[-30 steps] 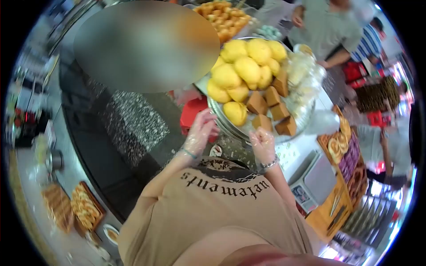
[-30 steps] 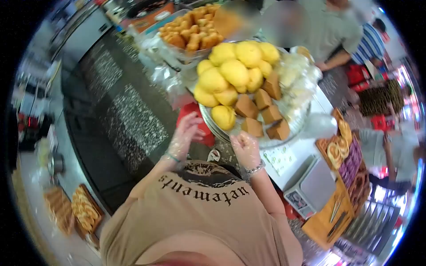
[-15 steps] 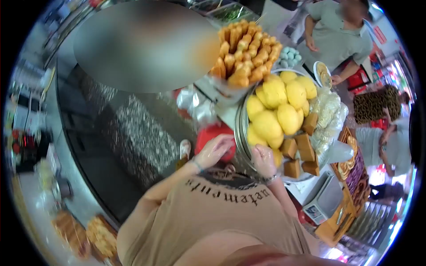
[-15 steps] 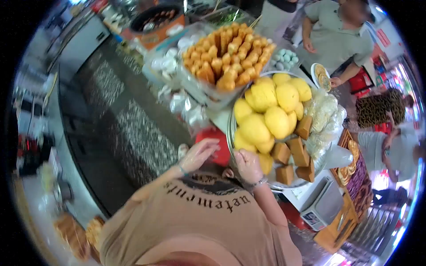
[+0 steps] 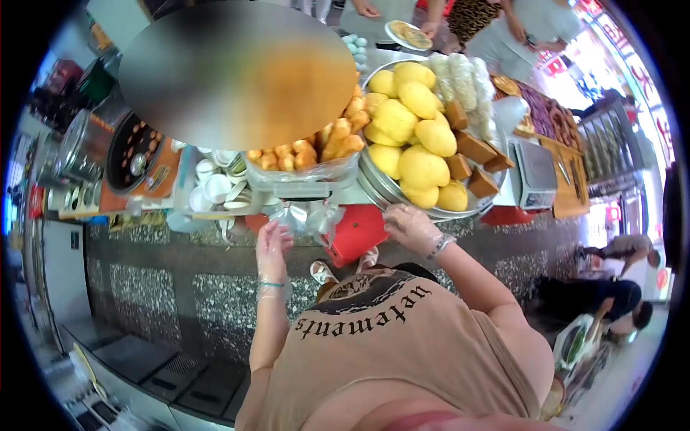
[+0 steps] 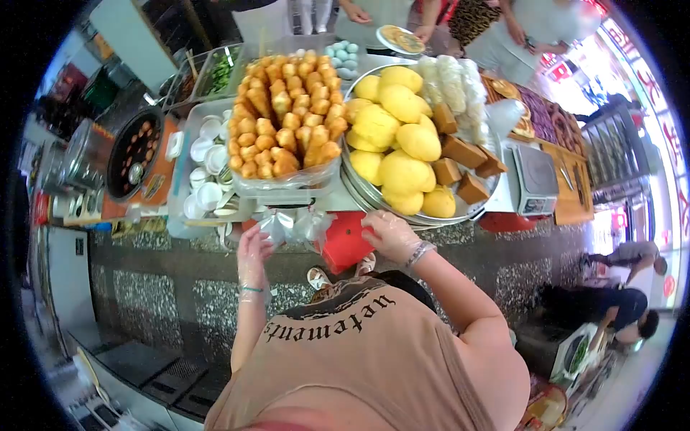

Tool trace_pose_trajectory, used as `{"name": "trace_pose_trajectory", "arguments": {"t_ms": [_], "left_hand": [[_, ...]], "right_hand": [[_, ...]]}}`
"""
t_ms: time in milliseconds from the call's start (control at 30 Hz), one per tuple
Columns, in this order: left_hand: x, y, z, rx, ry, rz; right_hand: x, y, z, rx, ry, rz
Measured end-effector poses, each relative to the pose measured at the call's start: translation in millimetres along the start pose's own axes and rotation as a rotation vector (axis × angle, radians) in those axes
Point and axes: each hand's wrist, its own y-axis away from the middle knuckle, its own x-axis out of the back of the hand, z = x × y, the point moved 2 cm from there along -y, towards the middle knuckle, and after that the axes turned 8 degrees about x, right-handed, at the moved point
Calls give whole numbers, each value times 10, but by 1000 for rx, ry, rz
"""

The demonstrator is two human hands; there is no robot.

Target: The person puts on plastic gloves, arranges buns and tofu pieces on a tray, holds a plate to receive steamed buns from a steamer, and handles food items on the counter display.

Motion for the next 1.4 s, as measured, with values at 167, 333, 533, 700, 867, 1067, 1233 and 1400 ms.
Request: {"name": "trace_pose_trajectory", "arguments": {"t_ms": [167, 333, 533, 700, 867, 1067, 1233, 1400], "left_hand": [[-868, -15, -149, 125, -349, -448], [-1556, -63, -546, -378, -639, -540], [-2490, 425, -124, -835, -649, -228], [-3084, 458, -690, -684, -315, 190], [-3421, 649, -1297, -68, 246, 212], [-3814, 843, -1498, -101, 85, 342], [-3759, 660, -1605, -250, -341, 364], [-3740, 537, -1691, -303, -394, 372]], "right_hand": [[707, 338, -211, -480, 23, -356], [1358, 1187, 699, -752, 196, -37], [1594, 1596, 2070, -614, 374, 44], [1601, 1714, 2736, 78, 318, 260], [1848, 1634, 3015, 99, 221, 130], [1746, 1593, 3117, 121, 253, 258], [1773, 1562, 3126, 182, 228, 303], [2349, 1655, 2998, 64, -308, 553]]}}
